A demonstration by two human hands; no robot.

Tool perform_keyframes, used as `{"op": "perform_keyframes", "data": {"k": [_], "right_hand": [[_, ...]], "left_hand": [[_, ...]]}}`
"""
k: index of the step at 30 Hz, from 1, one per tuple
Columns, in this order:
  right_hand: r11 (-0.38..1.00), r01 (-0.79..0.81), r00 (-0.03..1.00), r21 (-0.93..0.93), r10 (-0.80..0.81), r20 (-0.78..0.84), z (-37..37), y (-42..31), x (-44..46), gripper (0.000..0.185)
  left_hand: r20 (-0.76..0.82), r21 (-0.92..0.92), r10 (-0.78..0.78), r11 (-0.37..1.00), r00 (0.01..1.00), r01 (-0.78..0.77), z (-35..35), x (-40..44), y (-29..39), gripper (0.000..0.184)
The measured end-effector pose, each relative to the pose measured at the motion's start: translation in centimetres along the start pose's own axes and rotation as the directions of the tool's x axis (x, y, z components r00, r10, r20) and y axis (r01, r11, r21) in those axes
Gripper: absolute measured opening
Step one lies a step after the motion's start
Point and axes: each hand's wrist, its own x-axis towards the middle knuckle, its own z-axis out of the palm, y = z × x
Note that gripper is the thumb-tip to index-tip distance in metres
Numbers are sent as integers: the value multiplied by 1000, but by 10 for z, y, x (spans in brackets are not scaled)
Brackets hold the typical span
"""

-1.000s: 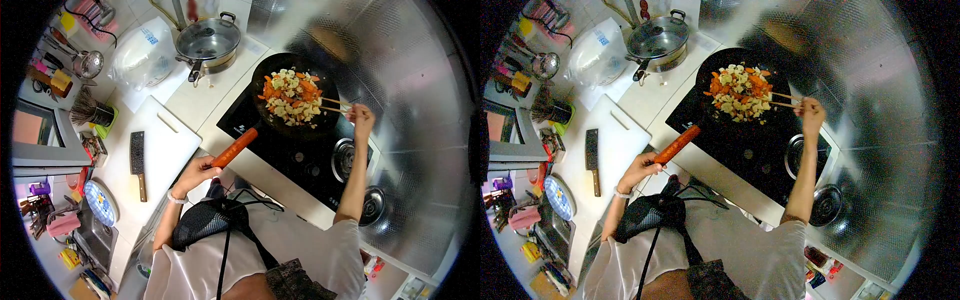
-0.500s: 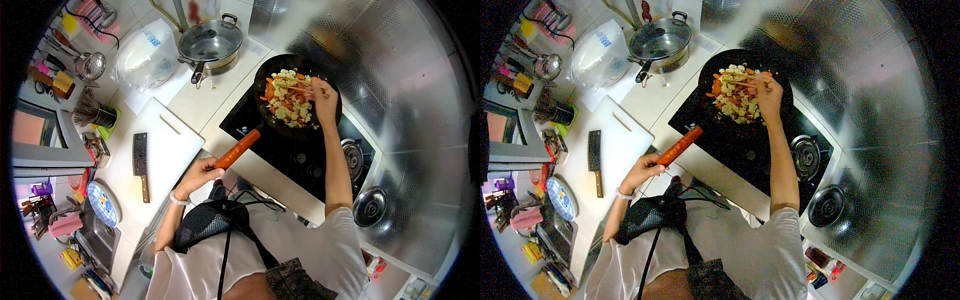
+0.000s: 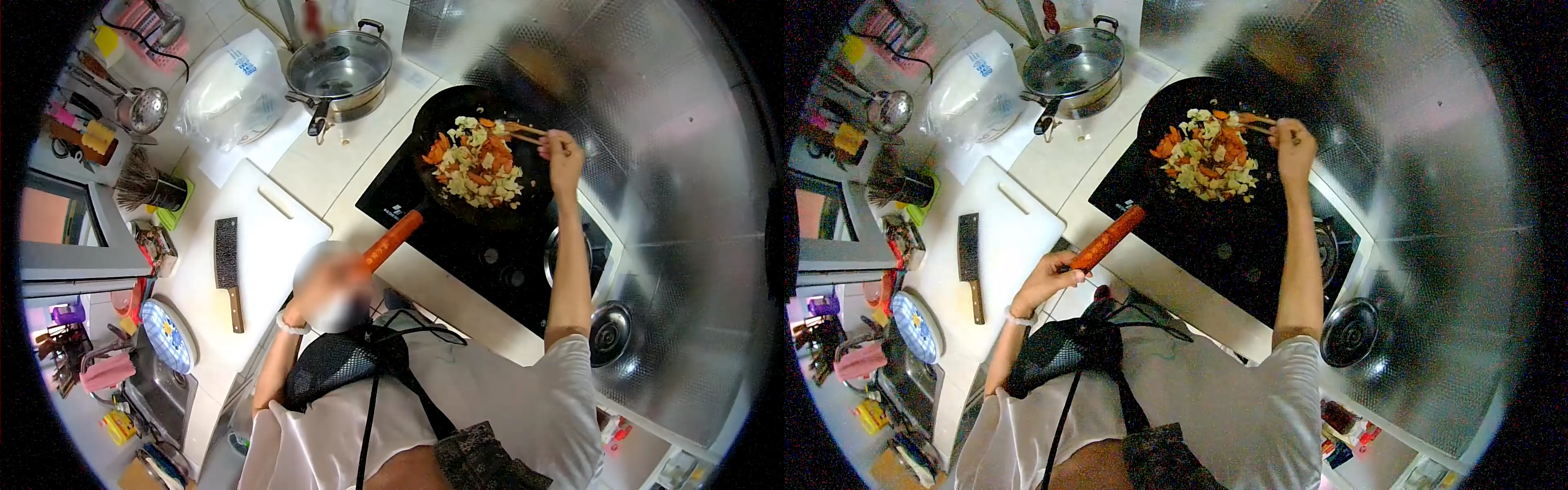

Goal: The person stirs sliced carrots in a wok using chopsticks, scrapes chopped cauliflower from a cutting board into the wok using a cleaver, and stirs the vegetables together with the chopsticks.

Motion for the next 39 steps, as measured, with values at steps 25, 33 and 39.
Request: {"op": "perform_keyframes", "data": {"k": [25, 33, 39], "right_hand": [[998, -43, 998, 45, 41, 47, -12, -37, -26, 19], [998, -70, 962, 7, 66, 264, 13, -10, -41, 26], [1000, 24, 945, 19, -29, 327, 24, -76, -62, 25]], "left_hand": [[-11, -8, 11, 1000, 1000, -11, 3, 0, 10, 34], [-33, 8, -25, 1000, 999, 25, 4, -1, 5, 35], [-7, -148, -158, 977, 987, 155, 4, 2, 18, 35]]}}
